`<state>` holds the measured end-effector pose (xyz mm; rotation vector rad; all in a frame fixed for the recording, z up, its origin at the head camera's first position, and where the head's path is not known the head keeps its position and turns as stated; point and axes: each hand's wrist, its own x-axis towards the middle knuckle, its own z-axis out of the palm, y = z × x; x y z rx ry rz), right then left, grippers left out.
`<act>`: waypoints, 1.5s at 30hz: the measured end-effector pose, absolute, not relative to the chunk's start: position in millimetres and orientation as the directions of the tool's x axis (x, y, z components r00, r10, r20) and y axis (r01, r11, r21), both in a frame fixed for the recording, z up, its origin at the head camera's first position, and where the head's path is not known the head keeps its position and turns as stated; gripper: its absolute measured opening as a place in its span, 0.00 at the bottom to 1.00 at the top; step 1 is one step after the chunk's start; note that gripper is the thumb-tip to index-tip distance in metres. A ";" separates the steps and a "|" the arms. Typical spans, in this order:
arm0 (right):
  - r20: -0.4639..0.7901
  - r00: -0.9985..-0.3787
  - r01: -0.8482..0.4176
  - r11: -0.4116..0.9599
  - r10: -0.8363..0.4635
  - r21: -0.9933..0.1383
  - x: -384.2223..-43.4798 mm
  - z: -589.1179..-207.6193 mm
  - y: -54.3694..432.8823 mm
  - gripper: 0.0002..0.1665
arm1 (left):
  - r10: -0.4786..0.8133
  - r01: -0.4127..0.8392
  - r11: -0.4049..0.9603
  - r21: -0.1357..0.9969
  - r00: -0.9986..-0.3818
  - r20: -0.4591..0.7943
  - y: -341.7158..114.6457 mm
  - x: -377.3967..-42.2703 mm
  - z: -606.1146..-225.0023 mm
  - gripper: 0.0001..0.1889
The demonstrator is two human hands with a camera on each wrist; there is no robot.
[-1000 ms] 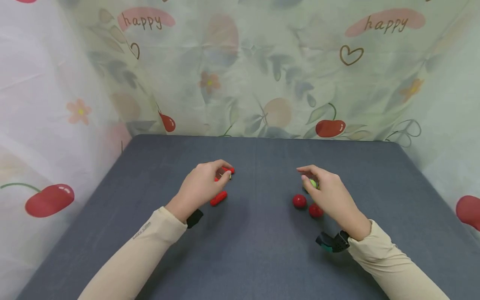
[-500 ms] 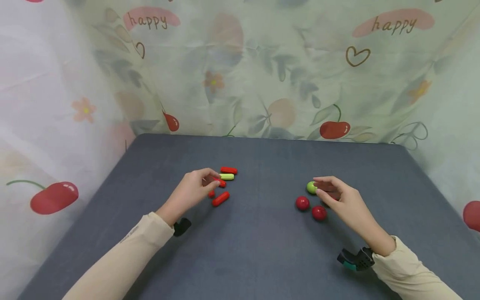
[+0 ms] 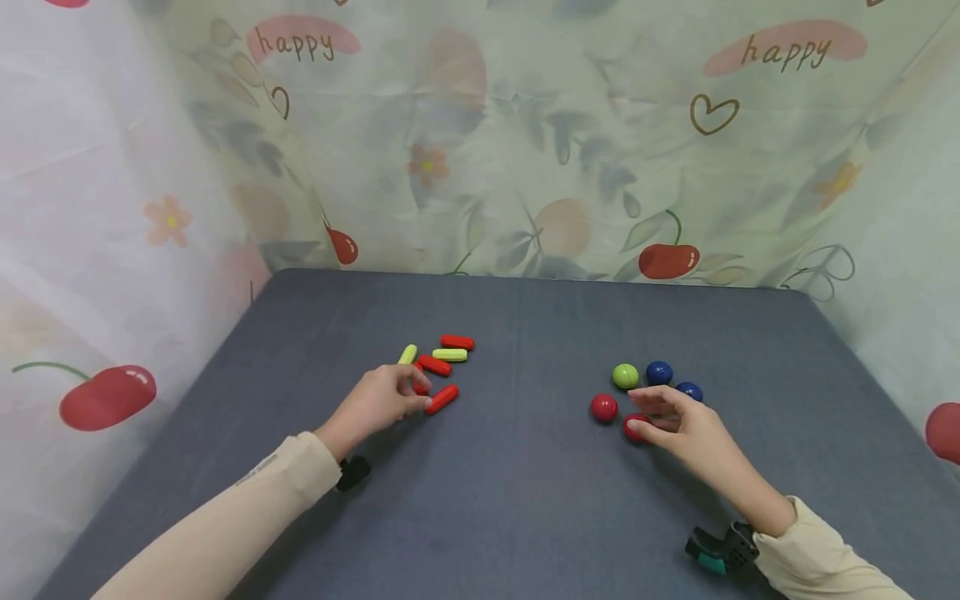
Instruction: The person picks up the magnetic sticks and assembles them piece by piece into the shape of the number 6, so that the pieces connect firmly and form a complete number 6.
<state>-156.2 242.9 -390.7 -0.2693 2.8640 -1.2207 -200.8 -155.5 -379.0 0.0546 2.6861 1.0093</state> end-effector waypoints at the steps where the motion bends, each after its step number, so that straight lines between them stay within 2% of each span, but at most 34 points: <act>1: 0.049 -0.985 -0.149 0.682 -0.164 -0.716 -156.3 -392.7 243.4 0.25 | 0.129 -0.065 0.754 0.654 -0.961 -0.244 -155.5 -200.8 -380.5 0.10; 21: 0.058 -0.983 -0.169 0.725 -0.176 -0.668 -160.0 -406.1 246.2 0.21 | 0.081 -0.121 0.782 0.612 -0.953 -0.292 -143.9 -205.1 -388.5 0.11; 35: 0.035 -0.982 -0.161 0.714 -0.187 -0.682 -163.0 -408.1 247.2 0.19 | 0.084 -0.113 0.820 0.561 -0.946 -0.314 -139.3 -207.7 -386.3 0.10; 45: 0.027 -0.980 -0.168 0.746 -0.198 -0.645 -165.4 -406.3 250.5 0.20 | 0.085 -0.113 0.815 0.569 -0.947 -0.309 -138.6 -207.3 -385.8 0.09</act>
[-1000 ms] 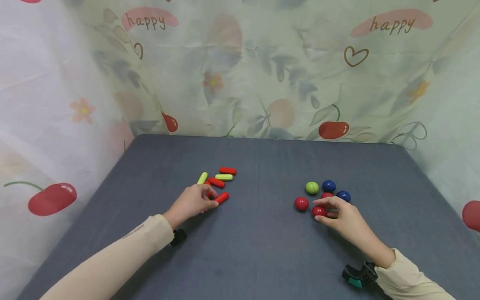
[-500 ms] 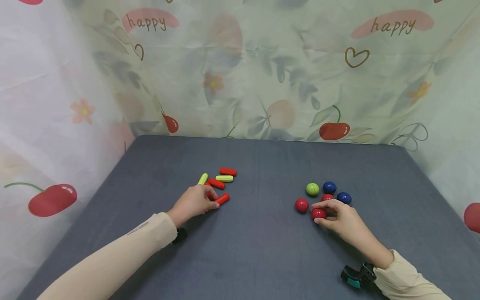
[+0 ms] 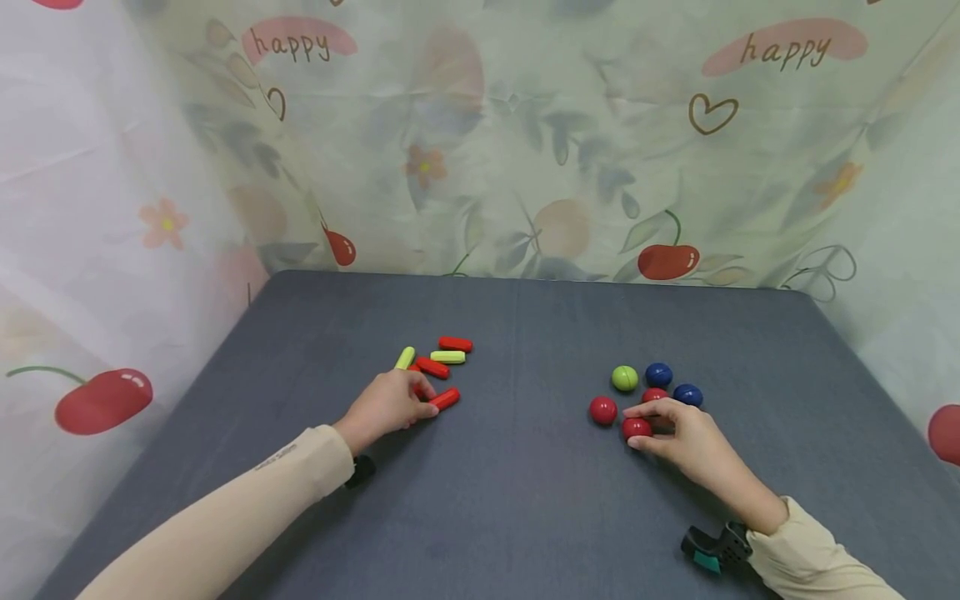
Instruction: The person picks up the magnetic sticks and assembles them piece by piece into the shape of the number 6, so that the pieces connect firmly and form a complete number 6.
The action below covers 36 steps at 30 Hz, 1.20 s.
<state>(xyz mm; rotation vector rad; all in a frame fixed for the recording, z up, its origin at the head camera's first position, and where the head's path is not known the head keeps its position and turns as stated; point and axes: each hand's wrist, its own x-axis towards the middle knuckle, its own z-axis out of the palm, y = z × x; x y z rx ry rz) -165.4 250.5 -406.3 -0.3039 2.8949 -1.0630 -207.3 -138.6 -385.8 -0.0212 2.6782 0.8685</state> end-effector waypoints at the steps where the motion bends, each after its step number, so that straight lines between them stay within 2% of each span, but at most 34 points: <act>1: 0.025 -0.980 -0.168 0.748 -0.199 -0.642 -165.6 -405.8 250.5 0.20 | 0.084 -0.115 0.812 0.572 -0.947 -0.309 -138.7 -207.0 -385.9 0.09; 11: -0.010 -0.980 -0.148 0.753 -0.200 -0.641 -165.7 -403.3 249.3 0.21 | 0.115 -0.089 0.803 0.590 -0.947 -0.299 -141.4 -205.2 -382.7 0.07; 18: -0.028 -0.980 -0.130 0.749 -0.195 -0.650 -166.6 -403.0 250.5 0.22 | 0.168 -0.042 0.776 0.629 -0.948 -0.270 -134.6 -209.0 -365.6 0.08; 23: -0.041 -0.981 -0.119 0.749 -0.192 -0.652 -166.6 -402.2 250.7 0.23 | 0.213 0.022 0.708 0.706 -0.959 -0.184 -123.7 -213.9 -356.9 0.09; 29: -0.034 -0.980 -0.126 0.752 -0.194 -0.647 -167.2 -402.1 250.2 0.23 | 0.235 0.019 0.571 0.821 -0.962 -0.141 -105.2 -220.2 -354.5 0.10; 36: -0.024 -0.981 -0.134 0.754 -0.195 -0.643 -167.2 -402.5 249.7 0.22 | 0.291 0.031 0.517 0.855 -0.946 -0.142 -80.7 -228.4 -360.0 0.09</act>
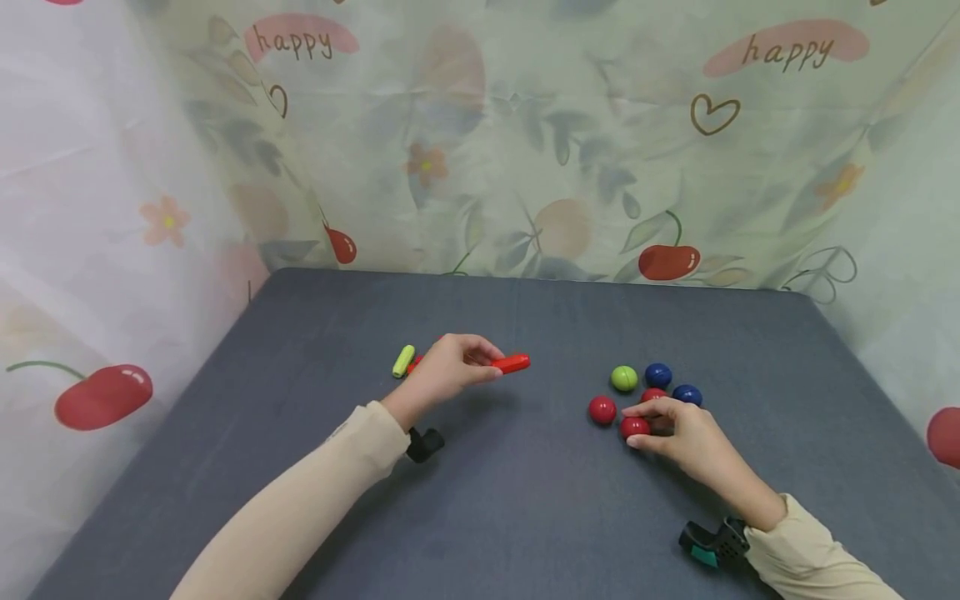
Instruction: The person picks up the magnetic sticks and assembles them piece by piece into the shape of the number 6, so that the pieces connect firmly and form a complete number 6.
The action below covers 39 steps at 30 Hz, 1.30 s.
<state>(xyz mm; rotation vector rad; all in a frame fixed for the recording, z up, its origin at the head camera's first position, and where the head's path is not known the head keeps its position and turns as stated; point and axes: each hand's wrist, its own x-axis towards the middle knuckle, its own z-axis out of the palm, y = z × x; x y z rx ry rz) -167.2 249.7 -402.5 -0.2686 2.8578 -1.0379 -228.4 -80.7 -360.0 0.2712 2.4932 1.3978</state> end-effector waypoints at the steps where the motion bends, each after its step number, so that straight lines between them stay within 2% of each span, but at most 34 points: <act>1: -0.024 -0.981 -0.133 0.752 -0.194 -0.645 -167.1 -402.5 249.7 0.22 | 0.297 0.029 0.517 0.855 -0.944 -0.147 -77.9 -229.6 -361.8 0.09; 8: -0.025 -0.981 -0.130 0.744 -0.193 -0.655 -166.7 -402.6 249.5 0.22 | 0.332 0.031 0.548 0.836 -0.926 -0.183 -64.2 -238.7 -375.2 0.09; 19: -0.040 -0.980 -0.123 0.747 -0.197 -0.654 -168.0 -401.0 249.5 0.22 | 0.317 0.019 0.653 0.757 -0.915 -0.250 -58.9 -254.1 -394.0 0.08; 39: -0.050 -0.978 -0.122 0.749 -0.203 -0.652 -168.9 -401.5 249.8 0.23 | 0.280 -0.014 0.705 0.709 -0.913 -0.296 -52.6 -258.3 -394.0 0.06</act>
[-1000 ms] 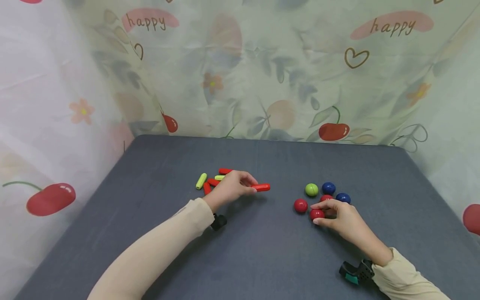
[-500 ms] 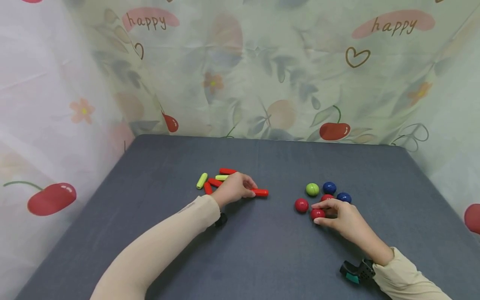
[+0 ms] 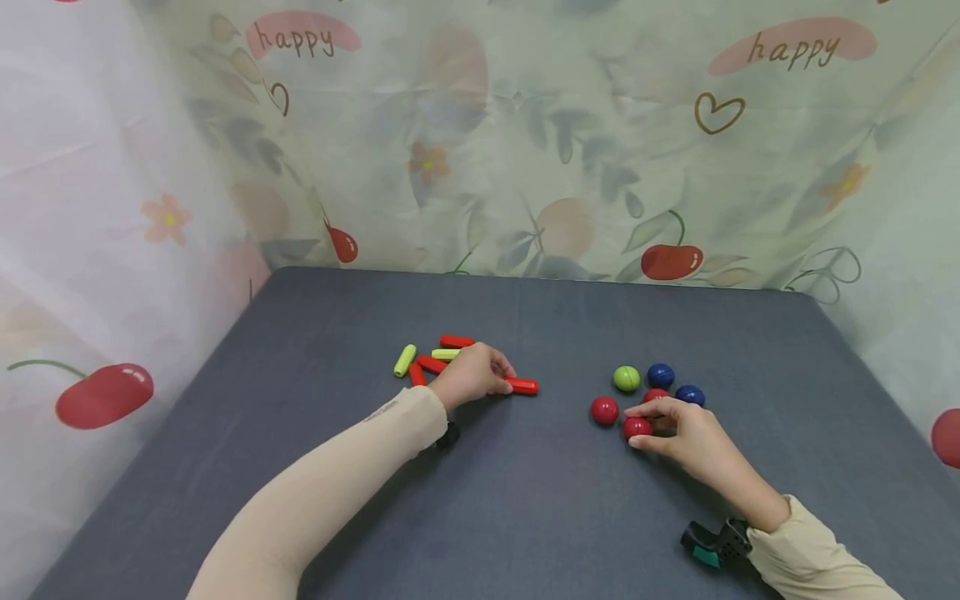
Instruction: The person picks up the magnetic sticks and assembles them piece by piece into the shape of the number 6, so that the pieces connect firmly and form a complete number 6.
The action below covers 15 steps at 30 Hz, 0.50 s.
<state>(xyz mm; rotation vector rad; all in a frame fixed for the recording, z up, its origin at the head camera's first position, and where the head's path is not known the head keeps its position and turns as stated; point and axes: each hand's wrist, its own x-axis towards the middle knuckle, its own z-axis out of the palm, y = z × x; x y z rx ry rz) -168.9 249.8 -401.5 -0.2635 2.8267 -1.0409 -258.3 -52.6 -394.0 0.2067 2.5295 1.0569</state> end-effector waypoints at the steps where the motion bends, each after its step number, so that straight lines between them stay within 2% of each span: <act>1: -0.047 -0.978 -0.124 0.749 -0.203 -0.651 -169.1 -401.4 249.8 0.22 | 0.279 -0.008 0.712 0.702 -0.914 -0.294 -52.3 -258.4 -393.5 0.06; 15: -0.041 -0.978 -0.129 0.747 -0.205 -0.652 -169.5 -400.9 249.4 0.22 | 0.276 0.025 0.754 0.656 -0.919 -0.282 -47.7 -257.3 -390.0 0.04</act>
